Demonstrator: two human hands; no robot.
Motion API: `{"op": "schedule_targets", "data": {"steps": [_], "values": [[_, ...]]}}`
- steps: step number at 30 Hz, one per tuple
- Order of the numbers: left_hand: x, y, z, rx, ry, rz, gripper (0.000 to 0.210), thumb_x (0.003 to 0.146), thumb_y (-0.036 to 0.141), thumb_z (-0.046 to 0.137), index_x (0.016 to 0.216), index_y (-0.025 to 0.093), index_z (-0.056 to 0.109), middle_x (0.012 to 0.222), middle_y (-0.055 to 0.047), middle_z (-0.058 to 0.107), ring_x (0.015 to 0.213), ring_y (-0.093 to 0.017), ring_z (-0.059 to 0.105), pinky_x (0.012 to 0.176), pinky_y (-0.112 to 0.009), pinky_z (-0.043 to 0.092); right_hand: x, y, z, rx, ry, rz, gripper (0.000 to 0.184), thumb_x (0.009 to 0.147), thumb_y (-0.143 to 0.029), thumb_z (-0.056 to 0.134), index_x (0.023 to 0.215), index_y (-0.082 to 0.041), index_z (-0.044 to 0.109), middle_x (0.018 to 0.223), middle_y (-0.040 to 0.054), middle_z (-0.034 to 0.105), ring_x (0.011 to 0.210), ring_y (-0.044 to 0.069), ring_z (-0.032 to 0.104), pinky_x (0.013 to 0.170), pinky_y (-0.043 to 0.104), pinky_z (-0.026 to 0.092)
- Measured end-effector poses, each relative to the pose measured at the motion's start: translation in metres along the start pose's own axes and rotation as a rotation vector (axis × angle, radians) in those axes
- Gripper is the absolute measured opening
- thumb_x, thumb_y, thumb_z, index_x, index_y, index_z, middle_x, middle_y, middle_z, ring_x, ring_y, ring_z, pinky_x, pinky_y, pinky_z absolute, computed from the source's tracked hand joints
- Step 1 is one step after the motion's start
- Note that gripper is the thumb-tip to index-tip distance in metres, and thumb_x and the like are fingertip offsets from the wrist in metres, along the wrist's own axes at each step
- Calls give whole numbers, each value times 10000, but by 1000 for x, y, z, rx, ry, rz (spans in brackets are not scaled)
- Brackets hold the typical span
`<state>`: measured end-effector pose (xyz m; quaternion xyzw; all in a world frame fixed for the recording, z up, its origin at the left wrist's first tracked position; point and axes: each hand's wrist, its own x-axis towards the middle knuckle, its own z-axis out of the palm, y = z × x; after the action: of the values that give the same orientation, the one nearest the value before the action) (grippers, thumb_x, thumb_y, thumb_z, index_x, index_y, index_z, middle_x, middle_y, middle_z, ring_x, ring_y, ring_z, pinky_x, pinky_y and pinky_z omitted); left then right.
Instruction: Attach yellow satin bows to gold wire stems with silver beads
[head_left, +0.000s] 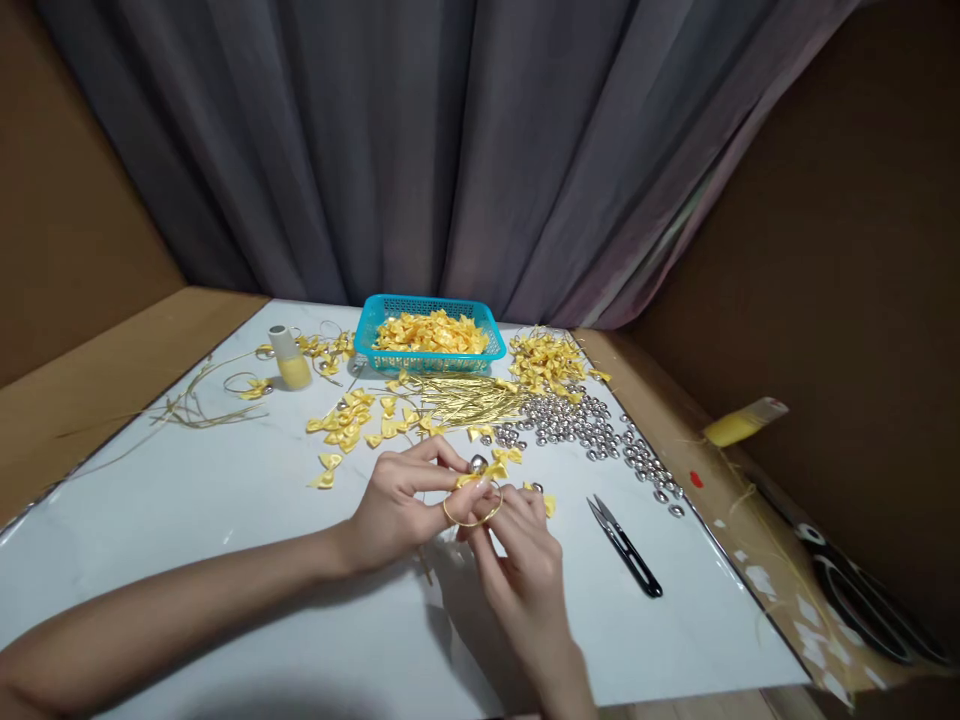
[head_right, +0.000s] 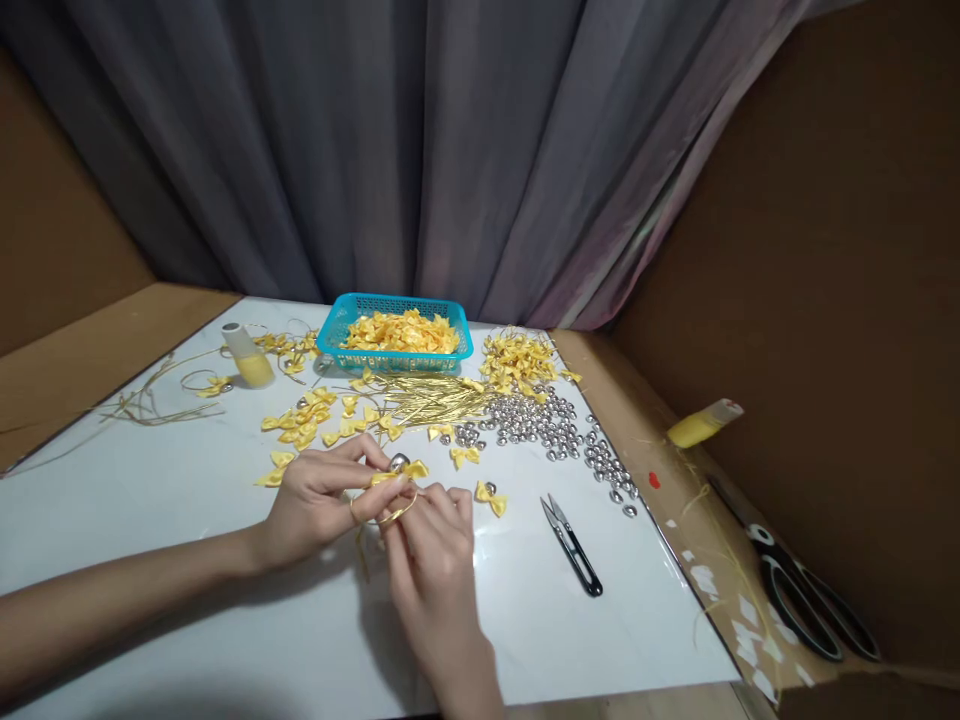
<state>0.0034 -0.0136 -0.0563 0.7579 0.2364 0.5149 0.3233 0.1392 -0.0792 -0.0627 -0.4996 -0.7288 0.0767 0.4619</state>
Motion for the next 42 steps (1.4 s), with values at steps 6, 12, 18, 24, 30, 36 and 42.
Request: {"op": "schedule_targets", "data": {"steps": [6,12,18,24,30,36,42], "values": [[2,3,-3,40,-119,91,140,780,112,626,755,145,759,578,-69,685,605,-147,584,504,-229,498,11,19,-61,-64,-82,185,80,897,-234,527,932,-215,457,839,28,552,782,164,529,669,279,426],[8,7,-8,-13,-311,24,169,775,100,591,763,134,757,605,-64,645,603,-127,572,525,-218,492,45,22,-56,35,-521,-179,205,911,-148,443,1020,-220,285,851,32,513,726,151,500,676,315,439],[12,3,-12,-53,-324,-82,155,771,128,613,711,110,755,630,-55,617,596,-114,563,554,-213,471,64,22,-49,135,-568,-268,372,861,-46,410,1142,-204,226,654,-61,432,585,113,425,657,300,423],[18,4,-18,-127,-378,-152,142,775,151,629,762,89,756,652,-60,624,625,-120,574,587,-220,467,73,24,-49,425,-637,-228,375,861,-5,413,1109,-223,236,717,-43,481,625,98,474,633,250,422],[19,0,-20,-76,-422,-215,157,794,189,628,765,101,754,670,-56,637,608,-108,573,581,-214,454,74,31,-47,473,-652,-112,427,866,-35,467,1164,-222,225,719,-27,540,707,130,511,698,304,419],[17,-3,-19,-103,-497,-276,154,797,208,624,806,129,756,715,-51,659,630,-110,595,606,-215,465,71,41,-42,720,-694,24,409,845,-60,527,1102,-230,258,681,-54,524,639,104,477,649,281,399],[18,-3,-19,-179,-534,-364,154,800,244,637,800,150,758,734,-53,679,674,-120,611,642,-222,483,70,58,-35,902,-706,91,389,852,-137,575,1064,-249,269,657,-66,517,605,98,448,603,273,383]]}}
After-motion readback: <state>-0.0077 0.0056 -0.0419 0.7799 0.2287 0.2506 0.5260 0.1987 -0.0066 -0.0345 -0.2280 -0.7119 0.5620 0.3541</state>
